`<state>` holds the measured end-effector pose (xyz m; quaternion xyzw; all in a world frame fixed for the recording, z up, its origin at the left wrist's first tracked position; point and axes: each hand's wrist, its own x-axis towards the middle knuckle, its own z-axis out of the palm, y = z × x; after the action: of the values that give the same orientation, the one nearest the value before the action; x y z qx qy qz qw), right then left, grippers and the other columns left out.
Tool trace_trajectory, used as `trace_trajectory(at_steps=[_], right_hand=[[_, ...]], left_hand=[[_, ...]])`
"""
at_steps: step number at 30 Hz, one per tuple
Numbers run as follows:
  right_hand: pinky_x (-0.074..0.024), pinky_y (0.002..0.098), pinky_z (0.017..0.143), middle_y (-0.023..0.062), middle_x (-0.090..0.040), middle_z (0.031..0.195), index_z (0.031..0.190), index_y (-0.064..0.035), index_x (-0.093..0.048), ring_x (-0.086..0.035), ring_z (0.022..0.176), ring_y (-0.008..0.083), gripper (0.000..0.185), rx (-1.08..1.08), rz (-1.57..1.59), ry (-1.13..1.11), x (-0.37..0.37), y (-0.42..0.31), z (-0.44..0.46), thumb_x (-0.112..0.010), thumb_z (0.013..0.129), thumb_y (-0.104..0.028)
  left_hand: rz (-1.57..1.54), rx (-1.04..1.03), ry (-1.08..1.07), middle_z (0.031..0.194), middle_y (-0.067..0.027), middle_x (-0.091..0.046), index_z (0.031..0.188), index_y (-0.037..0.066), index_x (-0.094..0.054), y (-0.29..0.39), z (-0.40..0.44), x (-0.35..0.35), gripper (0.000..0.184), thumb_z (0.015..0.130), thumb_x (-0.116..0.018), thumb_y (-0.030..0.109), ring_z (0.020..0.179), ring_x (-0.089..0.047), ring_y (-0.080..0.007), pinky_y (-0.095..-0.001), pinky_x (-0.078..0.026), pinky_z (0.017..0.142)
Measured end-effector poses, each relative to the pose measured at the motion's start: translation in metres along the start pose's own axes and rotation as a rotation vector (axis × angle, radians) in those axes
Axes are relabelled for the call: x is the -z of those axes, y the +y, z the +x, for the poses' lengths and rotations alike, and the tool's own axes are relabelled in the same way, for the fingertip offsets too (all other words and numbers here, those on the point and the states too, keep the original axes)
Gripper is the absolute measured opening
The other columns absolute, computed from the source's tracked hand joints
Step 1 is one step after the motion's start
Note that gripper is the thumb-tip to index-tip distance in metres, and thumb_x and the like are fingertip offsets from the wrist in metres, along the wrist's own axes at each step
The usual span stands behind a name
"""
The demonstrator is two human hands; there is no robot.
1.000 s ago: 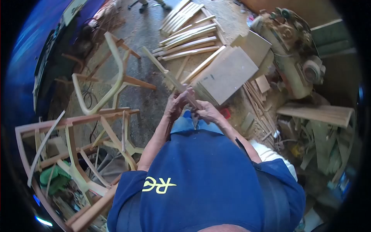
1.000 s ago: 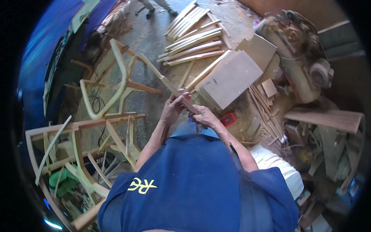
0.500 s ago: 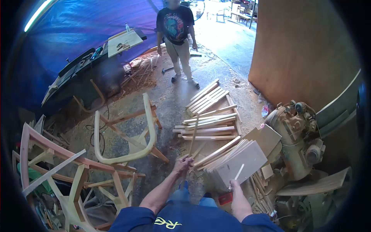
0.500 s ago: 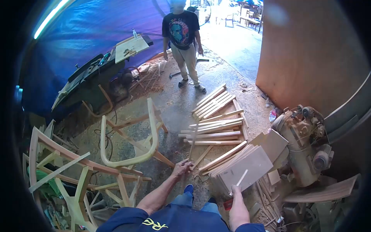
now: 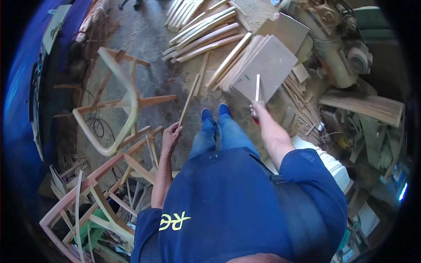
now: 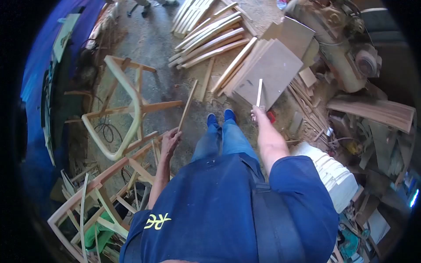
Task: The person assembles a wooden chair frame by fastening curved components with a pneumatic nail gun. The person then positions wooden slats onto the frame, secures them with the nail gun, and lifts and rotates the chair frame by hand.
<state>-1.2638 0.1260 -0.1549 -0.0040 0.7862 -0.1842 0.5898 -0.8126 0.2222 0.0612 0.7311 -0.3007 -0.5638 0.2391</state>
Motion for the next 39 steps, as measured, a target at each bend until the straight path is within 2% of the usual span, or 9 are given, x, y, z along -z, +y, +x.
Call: trace_trajectory(at_steps=[1,6,9,14,19,28,30,32,39], right_hand=[[-0.0317,0.0260,0.035,0.0009,-0.054,0.068,0.096,-0.0095,-0.052,-0.043,0.045,0.0105,0.014,0.268,0.104,-0.004,0.003,0.016,0.004,-0.060,0.099,-0.020],[-0.0335,0.0266,0.036,0.0010,-0.053,0.069,0.096,-0.0092,-0.053,-0.042,0.046,0.0081,0.014,0.191,-0.049,0.041,0.018,0.012,-0.048,-0.062,0.097,-0.020],[-0.0348,0.0276,0.036,0.0005,-0.052,0.069,0.097,-0.0080,-0.054,-0.043,0.045,0.0095,0.011,0.449,-0.320,0.021,0.024,-0.012,-0.086,-0.062,0.094,-0.015],[-0.0525,0.0298,0.062,0.0039,-0.065,0.097,0.126,-0.0035,-0.058,-0.062,0.074,0.0128,0.040,0.694,-0.280,-0.489,0.000,-0.048,-0.181,-0.058,0.086,-0.007],[-0.0576,0.0301,0.072,0.0061,-0.061,0.117,0.154,-0.0004,-0.040,-0.064,0.089,0.0127,0.066,0.639,-0.197,-0.756,-0.070,-0.095,-0.275,-0.065,0.093,-0.006],[-0.0577,0.0283,0.069,0.0091,-0.054,0.133,0.155,-0.0064,-0.035,-0.064,0.090,0.0121,0.075,0.788,-0.305,-0.910,-0.214,-0.167,-0.355,-0.072,0.092,-0.018],[-0.0558,0.0303,0.078,0.0118,-0.054,0.135,0.157,-0.0068,-0.032,-0.062,0.099,0.0162,0.077,0.910,-0.394,-0.897,-0.239,-0.180,-0.356,-0.073,0.093,-0.021],[-0.0539,0.0323,0.086,0.0145,-0.054,0.136,0.158,-0.0071,-0.029,-0.061,0.107,0.0203,0.080,0.906,-0.430,-0.901,-0.266,-0.202,-0.370,-0.074,0.094,-0.023],[-0.0496,0.0268,0.075,0.0011,-0.057,0.107,0.153,-0.0070,-0.040,-0.055,0.083,0.0082,0.049,0.802,-0.515,-1.118,-0.327,-0.234,-0.398,-0.053,0.107,-0.020]], left_hand=[[0.004,-0.004,0.001,0.085,0.0028,-0.068,0.122,0.003,-0.072,-0.009,0.003,0.001,0.029,0.095,-0.071,0.014,0.069,-0.058,-0.0069,-0.0252,-0.048,0.062],[0.018,0.034,-0.081,0.093,-0.0023,-0.073,0.126,0.003,-0.070,-0.004,0.007,-0.016,0.031,0.097,-0.067,0.016,0.066,-0.060,-0.0076,-0.0248,-0.050,0.061],[-0.021,-0.001,-0.086,0.090,-0.0035,-0.073,0.139,0.007,-0.061,0.028,0.016,-0.026,0.041,0.099,-0.065,0.015,0.060,-0.056,-0.0070,-0.0237,-0.047,0.054],[-0.220,0.010,-0.074,0.086,-0.0054,-0.072,0.157,0.015,-0.040,0.078,0.034,-0.028,0.062,0.100,-0.063,0.015,0.054,-0.052,-0.0060,-0.0226,-0.041,0.045],[-0.219,-0.030,-0.120,0.085,0.0009,-0.067,0.144,0.014,-0.057,0.126,0.047,0.000,0.046,0.099,-0.064,0.022,0.056,-0.048,-0.0038,-0.0219,-0.039,0.045],[-0.383,-0.085,-0.087,0.075,0.0042,-0.059,0.119,0.008,-0.066,0.196,0.075,0.112,0.023,0.104,-0.056,0.021,0.051,-0.051,-0.0053,-0.0220,-0.039,0.042],[-0.506,-0.358,-0.080,0.076,0.0031,-0.061,0.113,0.007,-0.066,0.162,0.127,0.118,0.019,0.102,-0.058,0.020,0.051,-0.051,-0.0058,-0.0230,-0.040,0.042],[-0.618,-0.125,-0.016,0.078,0.0017,-0.063,0.112,0.007,-0.065,0.195,0.131,0.132,0.018,0.101,-0.063,0.021,0.051,-0.053,-0.0058,-0.0231,-0.040,0.042],[-0.782,-0.292,-0.060,0.078,0.0026,-0.065,0.116,0.008,-0.066,0.263,0.123,0.181,0.028,0.096,-0.074,0.025,0.046,-0.047,-0.0023,-0.0194,-0.036,0.042]])
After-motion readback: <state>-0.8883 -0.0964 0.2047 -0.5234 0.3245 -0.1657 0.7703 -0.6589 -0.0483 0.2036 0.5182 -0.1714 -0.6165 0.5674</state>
